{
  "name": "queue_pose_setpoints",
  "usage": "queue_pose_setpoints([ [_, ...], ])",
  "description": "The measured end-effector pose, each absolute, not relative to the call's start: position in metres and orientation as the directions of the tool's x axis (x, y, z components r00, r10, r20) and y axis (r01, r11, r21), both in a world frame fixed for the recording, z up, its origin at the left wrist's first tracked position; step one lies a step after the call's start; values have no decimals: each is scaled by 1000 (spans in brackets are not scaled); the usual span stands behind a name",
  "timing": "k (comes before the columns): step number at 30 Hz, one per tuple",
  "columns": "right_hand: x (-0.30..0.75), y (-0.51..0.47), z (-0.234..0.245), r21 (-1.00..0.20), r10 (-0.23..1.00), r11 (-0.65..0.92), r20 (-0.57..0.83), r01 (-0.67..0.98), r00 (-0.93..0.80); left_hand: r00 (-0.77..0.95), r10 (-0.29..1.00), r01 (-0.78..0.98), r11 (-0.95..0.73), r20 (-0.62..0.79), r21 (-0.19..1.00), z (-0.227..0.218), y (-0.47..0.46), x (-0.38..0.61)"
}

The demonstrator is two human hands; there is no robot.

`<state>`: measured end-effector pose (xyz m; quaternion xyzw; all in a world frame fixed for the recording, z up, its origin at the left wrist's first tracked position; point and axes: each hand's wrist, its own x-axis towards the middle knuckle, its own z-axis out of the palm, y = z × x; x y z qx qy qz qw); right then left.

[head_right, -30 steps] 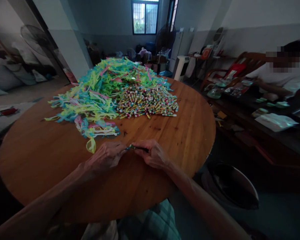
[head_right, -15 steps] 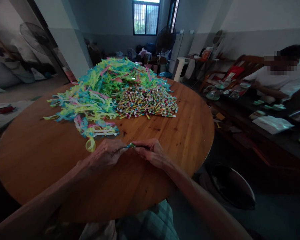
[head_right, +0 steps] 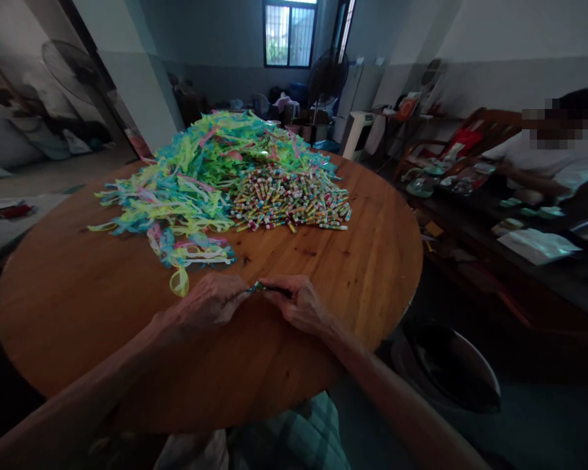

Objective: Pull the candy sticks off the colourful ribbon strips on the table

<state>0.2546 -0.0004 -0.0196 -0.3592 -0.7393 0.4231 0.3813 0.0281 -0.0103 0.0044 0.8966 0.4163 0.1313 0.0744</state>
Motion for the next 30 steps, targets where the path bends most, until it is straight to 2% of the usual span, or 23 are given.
queue_pose_setpoints([
  [5, 259, 3, -21, -887, 828, 414, 274, 205, -489, 648, 746, 716, -666, 155, 210, 2, -10, 29],
  [11, 260, 4, -23, -880, 819, 436, 301, 189, -489, 678, 713, 718, -695, 179, 48, 2, -11, 30],
  [15, 260, 4, -19, -913, 839, 362, 230, 191, -493, 695, 673, 692, -722, 254, 16, 4, -12, 29],
  [19, 262, 4, -14, -912, 823, 362, 215, 193, -526, 714, 636, 673, -739, 292, -34, 4, -14, 28],
  [24, 262, -2, -13, -906, 798, 378, 215, 191, -563, 727, 614, 659, -750, 308, -61, 3, -19, 28],
  [30, 256, -14, 8, -893, 728, 405, 183, 199, -660, 687, 641, 687, -727, 342, -16, 13, -36, 25],
])
